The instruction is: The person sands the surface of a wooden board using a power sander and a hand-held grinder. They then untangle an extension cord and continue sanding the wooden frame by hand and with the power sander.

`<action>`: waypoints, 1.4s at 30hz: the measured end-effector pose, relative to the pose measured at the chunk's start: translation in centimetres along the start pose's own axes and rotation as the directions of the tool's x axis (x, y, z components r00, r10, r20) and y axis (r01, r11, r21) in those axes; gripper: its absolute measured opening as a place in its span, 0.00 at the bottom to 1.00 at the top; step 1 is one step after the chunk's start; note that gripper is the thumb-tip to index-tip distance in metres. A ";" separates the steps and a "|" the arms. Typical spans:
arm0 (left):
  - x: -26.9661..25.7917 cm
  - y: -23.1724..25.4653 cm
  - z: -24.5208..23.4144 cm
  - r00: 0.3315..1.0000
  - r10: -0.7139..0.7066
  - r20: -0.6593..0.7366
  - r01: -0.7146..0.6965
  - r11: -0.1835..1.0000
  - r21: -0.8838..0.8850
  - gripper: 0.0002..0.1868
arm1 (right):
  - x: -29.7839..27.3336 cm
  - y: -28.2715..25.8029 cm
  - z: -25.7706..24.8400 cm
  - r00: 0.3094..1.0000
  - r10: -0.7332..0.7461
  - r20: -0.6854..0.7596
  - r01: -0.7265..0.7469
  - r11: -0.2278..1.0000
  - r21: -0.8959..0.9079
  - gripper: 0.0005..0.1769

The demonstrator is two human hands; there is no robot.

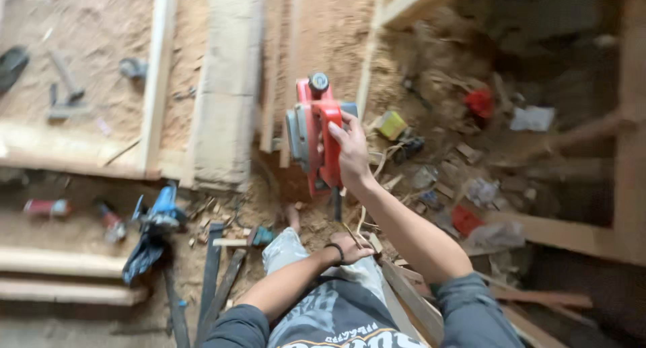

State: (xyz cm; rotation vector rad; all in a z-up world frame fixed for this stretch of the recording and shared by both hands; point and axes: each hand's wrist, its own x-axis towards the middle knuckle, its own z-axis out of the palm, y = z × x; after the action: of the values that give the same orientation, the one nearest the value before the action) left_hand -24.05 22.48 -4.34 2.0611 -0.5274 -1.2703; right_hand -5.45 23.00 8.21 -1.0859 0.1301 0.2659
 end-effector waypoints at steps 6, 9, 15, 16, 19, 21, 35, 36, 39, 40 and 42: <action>-1.9 -9.0 -0.5 0.983 -0.184 -0.006 0.166 0.897 -0.409 0.29 | 7.1 8.6 12.3 0.986 -0.137 0.093 0.155 0.962 -0.223 0.22; -3.4 -10.5 -1.6 0.983 -0.166 -0.073 0.115 0.882 -0.457 0.27 | 8.8 11.1 16.4 0.990 -0.133 0.051 0.141 0.960 -0.242 0.26; -4.8 -10.3 -2.8 0.965 -0.155 -0.213 -0.015 0.773 -0.634 0.22 | 9.1 12.2 17.2 0.985 -0.089 0.145 0.119 0.971 -0.210 0.32; -4.7 -9.5 -2.5 0.956 -0.118 -0.270 -0.122 0.675 -0.728 0.20 | 9.0 11.5 15.9 0.967 -0.054 0.250 0.126 0.951 -0.282 0.29; -3.3 -7.5 -4.1 0.910 -0.122 -0.397 -0.265 0.566 -0.781 0.19 | 8.8 9.3 9.5 0.939 0.046 0.341 0.116 0.891 -0.440 0.24; -2.1 -7.5 -5.1 0.890 -0.121 -0.440 -0.295 0.584 -0.757 0.18 | 6.4 7.8 2.9 0.953 0.088 0.291 0.083 0.846 -0.527 0.22; 1.0 -11.3 -15.9 0.695 -0.427 -0.578 0.050 0.831 -0.554 0.35 | -18.1 -3.8 -29.6 0.932 0.115 -0.344 -0.354 0.079 -0.932 0.16; 0.7 -8.8 -14.9 0.698 -0.413 -0.585 0.042 0.839 -0.542 0.35 | -18.7 -3.8 -28.8 0.932 0.099 -0.348 -0.356 0.084 -0.931 0.16; 0.4 -1.6 -11.2 0.969 -0.242 -0.053 0.159 0.772 -0.616 0.20 | -19.5 -2.1 -27.1 0.958 0.051 -0.282 -0.286 0.169 -0.943 0.14; 1.1 0.8 -9.8 0.912 0.040 -0.408 -0.184 0.930 -0.319 0.16 | -18.8 -0.7 -27.2 0.988 0.026 -0.153 -0.156 0.180 -0.971 0.13; 3.1 4.8 -7.8 0.691 0.386 -0.611 -0.411 0.905 0.108 0.18 | -17.3 1.0 -27.5 1.000 -0.004 -0.009 -0.008 0.191 -0.982 0.13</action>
State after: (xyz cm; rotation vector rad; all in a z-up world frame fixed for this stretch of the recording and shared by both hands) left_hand -15.71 19.59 -0.49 2.0251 -0.5832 -0.2939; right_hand -21.70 -3.52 -1.32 -2.4533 -0.0727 0.3540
